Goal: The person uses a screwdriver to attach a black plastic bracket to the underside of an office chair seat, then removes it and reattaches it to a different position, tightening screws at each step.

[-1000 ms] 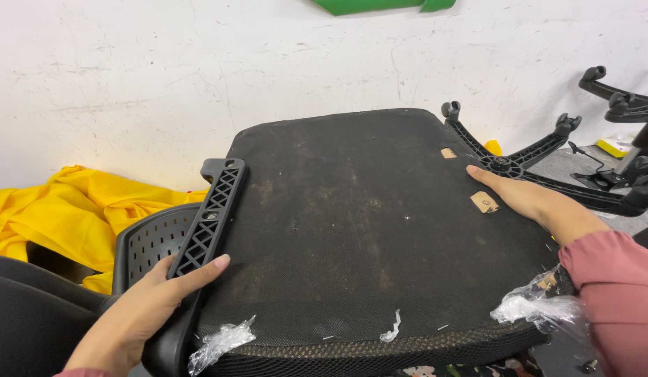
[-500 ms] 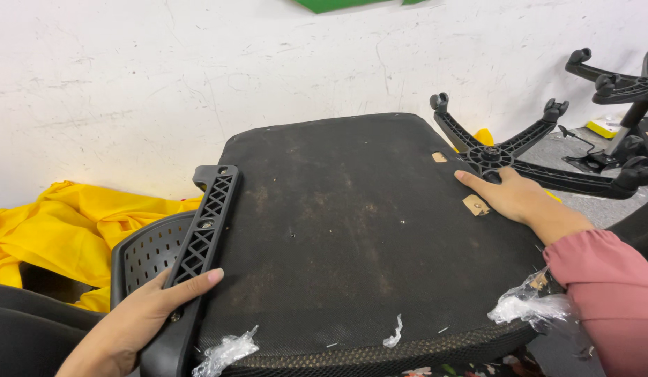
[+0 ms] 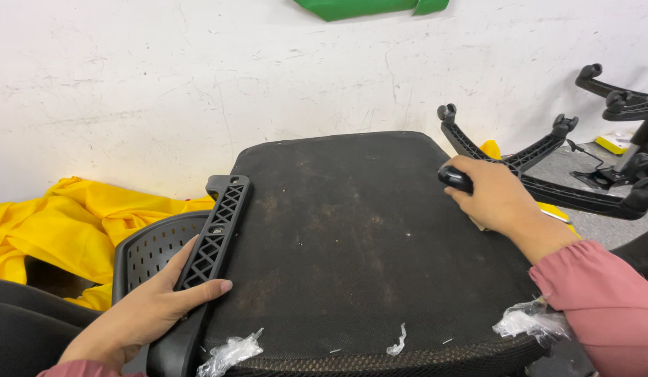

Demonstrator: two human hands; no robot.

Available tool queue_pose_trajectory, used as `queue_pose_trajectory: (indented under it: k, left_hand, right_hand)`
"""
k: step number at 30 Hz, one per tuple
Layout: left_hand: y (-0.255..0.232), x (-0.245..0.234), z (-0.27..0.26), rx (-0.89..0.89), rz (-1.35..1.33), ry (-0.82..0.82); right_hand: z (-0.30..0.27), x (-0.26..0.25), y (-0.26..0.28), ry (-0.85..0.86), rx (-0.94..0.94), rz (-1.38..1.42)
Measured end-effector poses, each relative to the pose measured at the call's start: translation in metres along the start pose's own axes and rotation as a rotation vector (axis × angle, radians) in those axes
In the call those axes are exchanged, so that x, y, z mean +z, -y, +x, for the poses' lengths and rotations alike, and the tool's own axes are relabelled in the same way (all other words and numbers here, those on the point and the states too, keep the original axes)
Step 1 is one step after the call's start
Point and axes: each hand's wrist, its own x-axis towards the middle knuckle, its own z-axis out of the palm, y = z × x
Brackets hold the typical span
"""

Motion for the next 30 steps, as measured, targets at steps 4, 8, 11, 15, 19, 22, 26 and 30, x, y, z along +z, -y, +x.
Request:
queue_pose_trajectory:
  k: [4,8,11,15,19,22,26,30]
  left_hand:
    - [-0.009,0.003,-0.001,0.152,-0.028,0.002]
    - [-0.010,0.005,-0.001,0.219,-0.109,0.028]
    - [-0.010,0.007,0.000,0.200,-0.097,0.029]
    - [-0.011,0.009,0.007,0.232,-0.095,0.055]
    - [-0.015,0.009,0.019,0.265,-0.162,0.066]
    - [-0.019,0.008,0.030,0.251,-0.181,0.091]
    - [-0.027,0.015,0.043,0.222,-0.175,0.106]
    - [-0.039,0.020,0.055,0.240,-0.212,0.168]
  right_hand:
    - [0.012,0.013,0.029,0.061,-0.388,0.021]
    - [0.018,0.025,0.057,0.182,-0.504,0.081]
    - [0.018,0.034,0.080,0.223,-0.529,0.145]
    - [0.018,0.043,0.109,0.277,-0.531,0.197]
    - [0.014,0.049,0.121,0.299,-0.474,0.186]
    - [0.013,0.050,0.123,0.312,-0.388,0.155]
    - [0.011,0.056,0.125,0.295,-0.375,0.156]
    - [0.016,0.064,0.128,0.297,-0.396,0.168]
